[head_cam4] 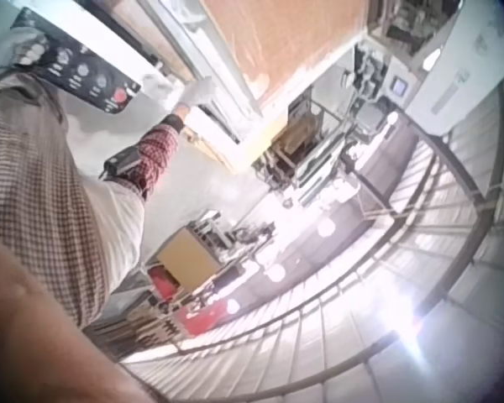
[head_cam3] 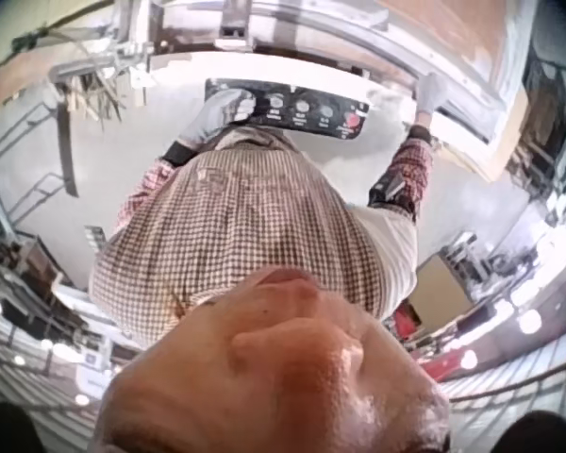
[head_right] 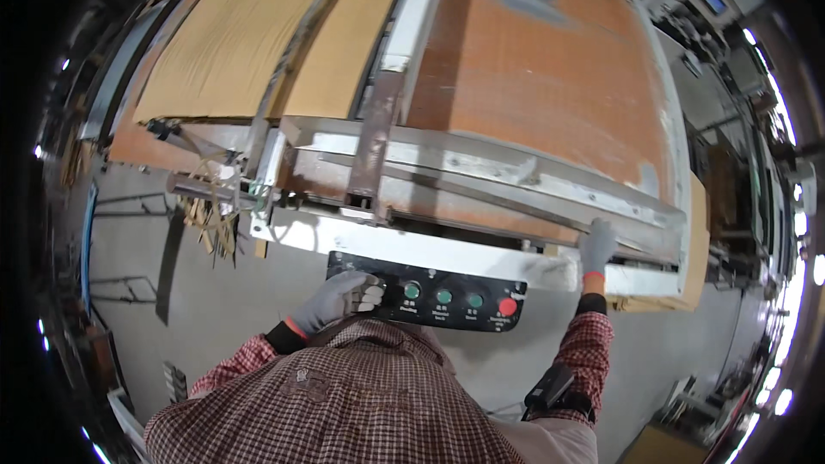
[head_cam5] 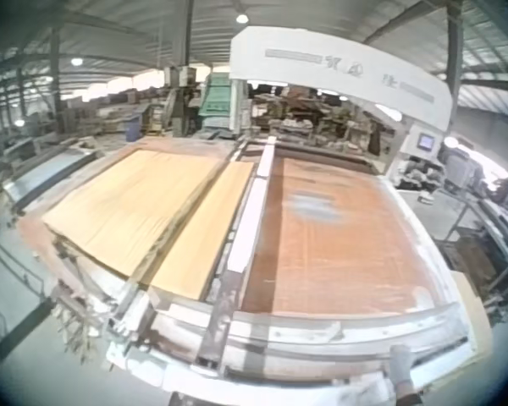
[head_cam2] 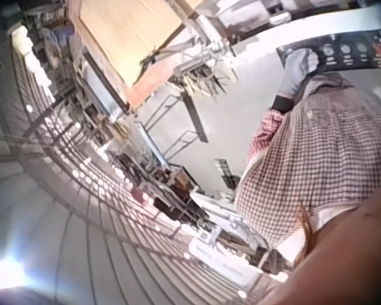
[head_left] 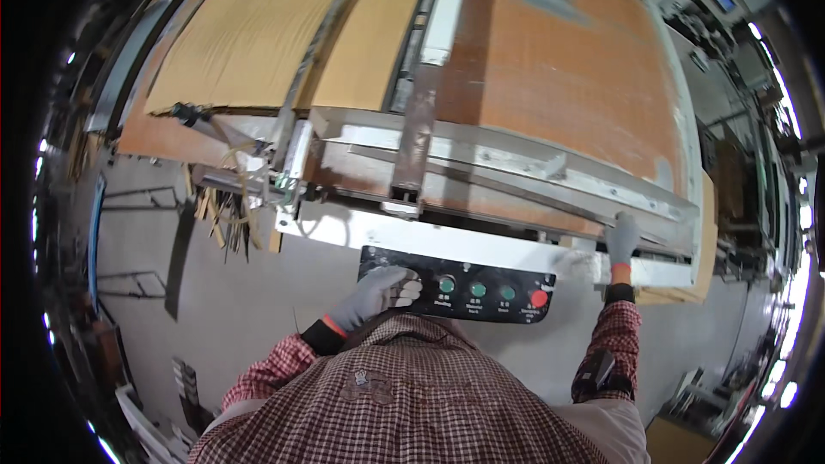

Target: Applying tape to circular metal components on a workbench in a factory.

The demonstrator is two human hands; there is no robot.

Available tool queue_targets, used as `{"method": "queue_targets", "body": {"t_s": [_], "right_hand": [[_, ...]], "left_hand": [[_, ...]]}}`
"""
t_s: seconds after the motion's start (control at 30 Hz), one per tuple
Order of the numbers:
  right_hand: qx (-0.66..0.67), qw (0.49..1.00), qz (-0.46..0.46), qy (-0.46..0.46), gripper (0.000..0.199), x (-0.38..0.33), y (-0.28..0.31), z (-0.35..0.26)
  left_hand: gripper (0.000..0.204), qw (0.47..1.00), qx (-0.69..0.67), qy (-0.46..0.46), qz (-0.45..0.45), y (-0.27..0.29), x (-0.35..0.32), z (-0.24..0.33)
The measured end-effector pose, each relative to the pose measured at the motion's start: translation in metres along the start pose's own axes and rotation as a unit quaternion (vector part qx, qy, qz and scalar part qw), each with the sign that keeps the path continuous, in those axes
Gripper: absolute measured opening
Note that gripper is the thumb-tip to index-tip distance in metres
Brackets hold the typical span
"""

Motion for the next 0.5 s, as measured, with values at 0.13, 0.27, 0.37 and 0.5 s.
{"method": "queue_targets", "body": {"t_s": [0.13, 0.27, 0.37, 0.5], "right_hand": [[0.356, 0.861, -0.109, 0.347, 0.029, -0.016, -0.036, -0.185], [0.122, 0.878, 0.026, 0.462, 0.028, -0.031, -0.008, -0.293], [0.284, 0.924, -0.084, 0.242, 0.024, 0.028, -0.077, -0.257], [0.076, 0.966, 0.05, 0.242, 0.034, 0.059, -0.079, -0.288]], "left_hand": [[0.032, 0.985, -0.03, -0.136, 0.104, 0.051, -0.058, 0.02], [0.031, 0.924, 0.123, -0.331, 0.148, 0.106, -0.137, 0.038], [0.031, 0.936, -0.088, -0.312, 0.134, 0.185, -0.177, 0.017], [0.038, 0.77, 0.337, -0.431, 0.328, 0.286, -0.279, -0.021]]}}
Point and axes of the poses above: each hand's wrist, its own x-axis towards the middle knuckle, its own y-axis out of the back of the hand, z = x × y, the point moved 9 cm from there along x, towards the middle knuckle, and after that the axes turned 7 degrees about -x, right-handed, at the moved point
